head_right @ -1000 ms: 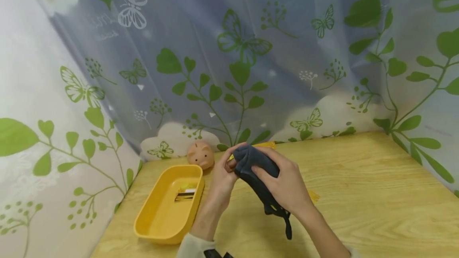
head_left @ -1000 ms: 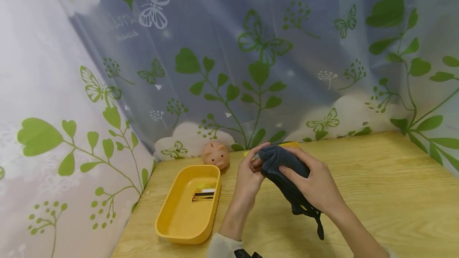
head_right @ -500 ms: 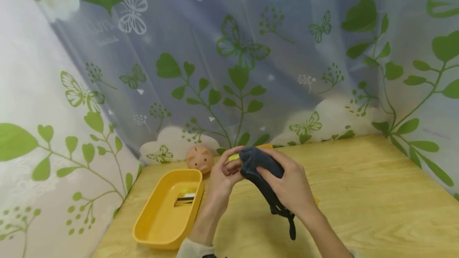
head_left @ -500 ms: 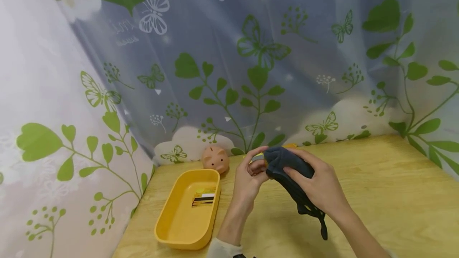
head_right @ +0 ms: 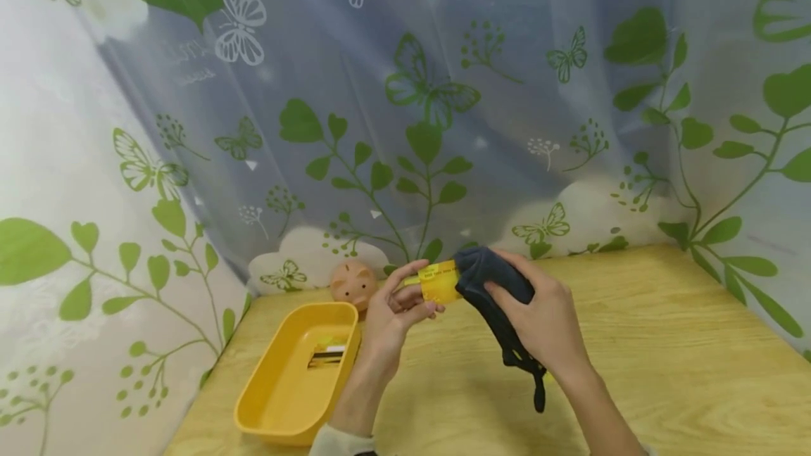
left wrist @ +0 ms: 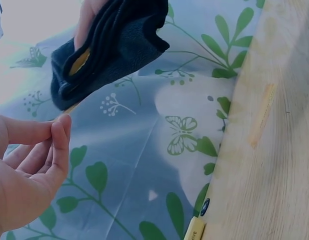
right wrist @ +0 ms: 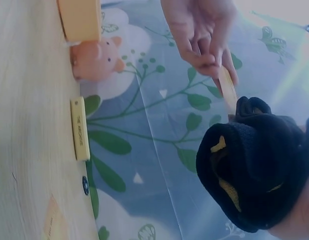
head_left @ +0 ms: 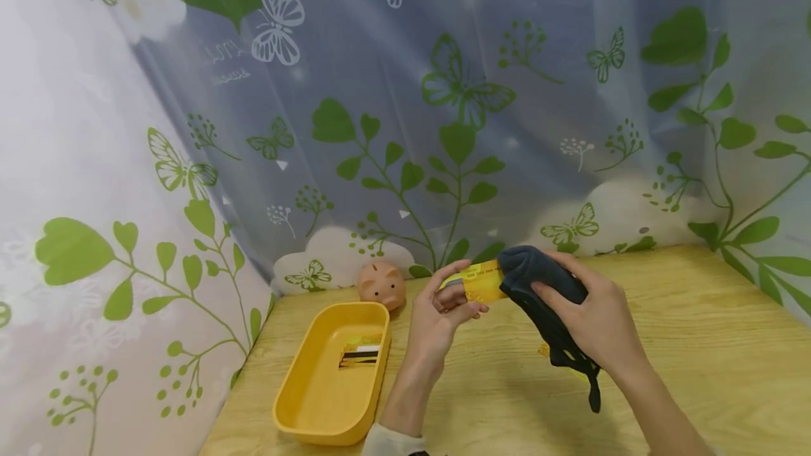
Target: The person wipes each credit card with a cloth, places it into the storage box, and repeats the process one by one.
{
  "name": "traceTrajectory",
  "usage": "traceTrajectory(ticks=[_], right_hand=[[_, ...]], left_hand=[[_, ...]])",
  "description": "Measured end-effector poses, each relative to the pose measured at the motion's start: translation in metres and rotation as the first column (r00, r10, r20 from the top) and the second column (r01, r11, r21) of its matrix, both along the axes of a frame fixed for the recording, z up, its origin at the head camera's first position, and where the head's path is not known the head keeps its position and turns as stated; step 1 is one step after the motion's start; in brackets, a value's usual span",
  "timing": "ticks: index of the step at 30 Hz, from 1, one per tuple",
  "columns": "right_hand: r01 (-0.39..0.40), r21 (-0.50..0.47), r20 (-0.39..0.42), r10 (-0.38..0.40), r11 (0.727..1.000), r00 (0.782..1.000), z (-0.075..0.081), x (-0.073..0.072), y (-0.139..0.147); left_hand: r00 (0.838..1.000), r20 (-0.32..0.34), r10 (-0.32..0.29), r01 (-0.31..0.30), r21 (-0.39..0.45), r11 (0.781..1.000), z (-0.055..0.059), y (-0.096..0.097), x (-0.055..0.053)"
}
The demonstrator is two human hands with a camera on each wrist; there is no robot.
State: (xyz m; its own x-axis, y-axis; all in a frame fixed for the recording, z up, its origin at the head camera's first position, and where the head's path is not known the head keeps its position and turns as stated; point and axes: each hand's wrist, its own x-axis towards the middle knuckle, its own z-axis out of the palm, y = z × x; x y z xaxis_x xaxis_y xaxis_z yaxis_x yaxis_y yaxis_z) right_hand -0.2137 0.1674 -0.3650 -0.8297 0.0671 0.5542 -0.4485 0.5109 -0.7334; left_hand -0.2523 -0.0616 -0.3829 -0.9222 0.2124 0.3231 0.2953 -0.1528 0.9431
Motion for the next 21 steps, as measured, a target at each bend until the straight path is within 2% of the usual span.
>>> traceTrajectory(ticks=[4,9,15,21], right_hand=[[0.047,0.005,0.006,-0.047,0.999,0.999,0.003,0.0,0.01],[0.094,-0.008,0.0,-0.094,0.996,0.996,0.006,0.0,0.02],[0.006,-0.061,0.026,-0.005,0.998,1.0,0.011,0.005,0.013],[-0.083,-0.058,0.047,0.085,0.995,0.995,0.008,0.008,-0.009]], left_hand=[[1.0,0.011,-0.005,0.004,0.013,1.0,0.001,-0.003,-0.001],[0.999,0.032,0.021,-0.021,0.016,1.0,0.002,-0.005,-0.003],[0.999,0.041,0.023,-0.024,0.015,1.0,0.002,-0.005,-0.003],[1.0,0.027,0.013,-0.013,-0.014,1.0,0.001,-0.001,-0.001]])
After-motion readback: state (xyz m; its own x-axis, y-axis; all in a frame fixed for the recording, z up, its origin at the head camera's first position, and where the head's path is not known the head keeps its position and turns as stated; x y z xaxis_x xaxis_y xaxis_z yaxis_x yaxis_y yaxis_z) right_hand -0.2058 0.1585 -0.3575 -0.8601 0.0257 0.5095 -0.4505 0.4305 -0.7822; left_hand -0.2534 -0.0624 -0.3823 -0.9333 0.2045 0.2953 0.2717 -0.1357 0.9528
